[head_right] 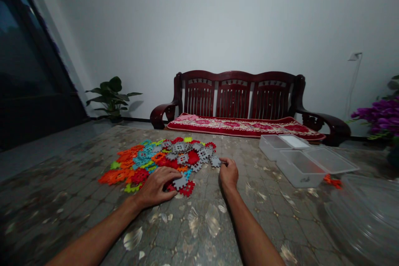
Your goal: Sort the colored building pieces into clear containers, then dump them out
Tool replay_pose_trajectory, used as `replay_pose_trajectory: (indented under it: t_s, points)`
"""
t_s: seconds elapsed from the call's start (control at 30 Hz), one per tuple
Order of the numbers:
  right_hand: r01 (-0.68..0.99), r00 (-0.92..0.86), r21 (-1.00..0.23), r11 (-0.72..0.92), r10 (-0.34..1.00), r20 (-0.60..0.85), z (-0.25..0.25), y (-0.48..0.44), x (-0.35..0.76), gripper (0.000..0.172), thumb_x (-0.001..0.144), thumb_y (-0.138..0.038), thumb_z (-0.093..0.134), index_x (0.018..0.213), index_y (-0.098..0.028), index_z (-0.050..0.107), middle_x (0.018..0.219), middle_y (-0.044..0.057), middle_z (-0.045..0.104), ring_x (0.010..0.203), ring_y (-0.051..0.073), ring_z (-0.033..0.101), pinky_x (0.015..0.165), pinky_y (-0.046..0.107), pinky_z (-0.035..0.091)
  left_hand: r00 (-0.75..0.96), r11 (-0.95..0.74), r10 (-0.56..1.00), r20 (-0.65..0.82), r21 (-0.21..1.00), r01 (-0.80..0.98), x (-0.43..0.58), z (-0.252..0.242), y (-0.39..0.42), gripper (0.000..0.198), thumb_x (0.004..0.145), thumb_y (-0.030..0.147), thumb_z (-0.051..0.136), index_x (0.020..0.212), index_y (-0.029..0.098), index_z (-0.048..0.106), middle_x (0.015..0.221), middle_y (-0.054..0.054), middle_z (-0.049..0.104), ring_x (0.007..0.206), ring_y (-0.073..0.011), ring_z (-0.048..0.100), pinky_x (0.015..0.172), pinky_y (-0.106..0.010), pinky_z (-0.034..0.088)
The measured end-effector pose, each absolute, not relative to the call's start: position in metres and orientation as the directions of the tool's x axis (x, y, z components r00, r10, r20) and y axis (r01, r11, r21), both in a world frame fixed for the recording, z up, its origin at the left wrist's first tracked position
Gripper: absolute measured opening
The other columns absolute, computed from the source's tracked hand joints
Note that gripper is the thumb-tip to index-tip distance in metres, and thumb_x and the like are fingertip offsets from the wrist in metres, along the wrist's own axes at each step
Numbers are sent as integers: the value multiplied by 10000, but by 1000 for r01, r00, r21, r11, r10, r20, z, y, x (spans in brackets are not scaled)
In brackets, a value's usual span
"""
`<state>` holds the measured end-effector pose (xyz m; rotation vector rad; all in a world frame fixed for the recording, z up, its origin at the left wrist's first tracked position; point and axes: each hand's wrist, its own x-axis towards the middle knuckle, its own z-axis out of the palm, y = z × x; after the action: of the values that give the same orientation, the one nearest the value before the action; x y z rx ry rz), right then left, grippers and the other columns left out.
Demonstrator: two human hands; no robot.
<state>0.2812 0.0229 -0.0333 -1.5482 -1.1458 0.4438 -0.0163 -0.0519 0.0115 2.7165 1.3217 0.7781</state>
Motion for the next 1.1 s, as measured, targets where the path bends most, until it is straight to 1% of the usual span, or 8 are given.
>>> replay_pose_trajectory:
  t_s: [0.43, 0.6, 0.77, 1.1]
  points:
    - [420, 456, -905, 71, 845, 278, -37, 25, 280, 416, 668, -283, 452, 901, -195, 785, 985, 80, 770, 922, 257, 699, 871, 341, 504, 531, -661, 721, 444, 212, 720, -17, 11, -52, 462, 765, 206, 732, 1219, 254, 667, 1198, -63, 719, 1113, -268, 646, 983, -418, 472]
    - [429, 463, -901, 68, 840, 284, -37, 24, 280, 399, 668, -283, 460, 883, -202, 786, 971, 77, 772, 923, 258, 697, 873, 340, 509, 532, -660, 724, 439, 214, 720, -18, 8, -50, 464, 768, 223, 731, 1225, 272, 664, 1205, -59, 718, 1127, -269, 644, 990, -416, 465]
    - [442, 465, -896, 54, 840, 280, -36, 24, 281, 417, 666, -272, 453, 902, -192, 787, 972, 87, 774, 903, 264, 702, 862, 351, 514, 531, -659, 724, 440, 214, 721, -19, 7, -50, 470, 762, 225, 740, 1224, 267, 670, 1204, -56, 720, 1123, -269, 648, 995, -416, 462]
    - [461, 454, -887, 34, 850, 269, -35, 24, 282, 415, 663, -280, 458, 908, -201, 784, 964, 75, 773, 900, 251, 705, 860, 338, 519, 524, -668, 710, 470, 214, 713, -17, 5, -50, 449, 753, 193, 736, 1192, 250, 666, 1171, -63, 732, 1088, -266, 670, 957, -417, 502]
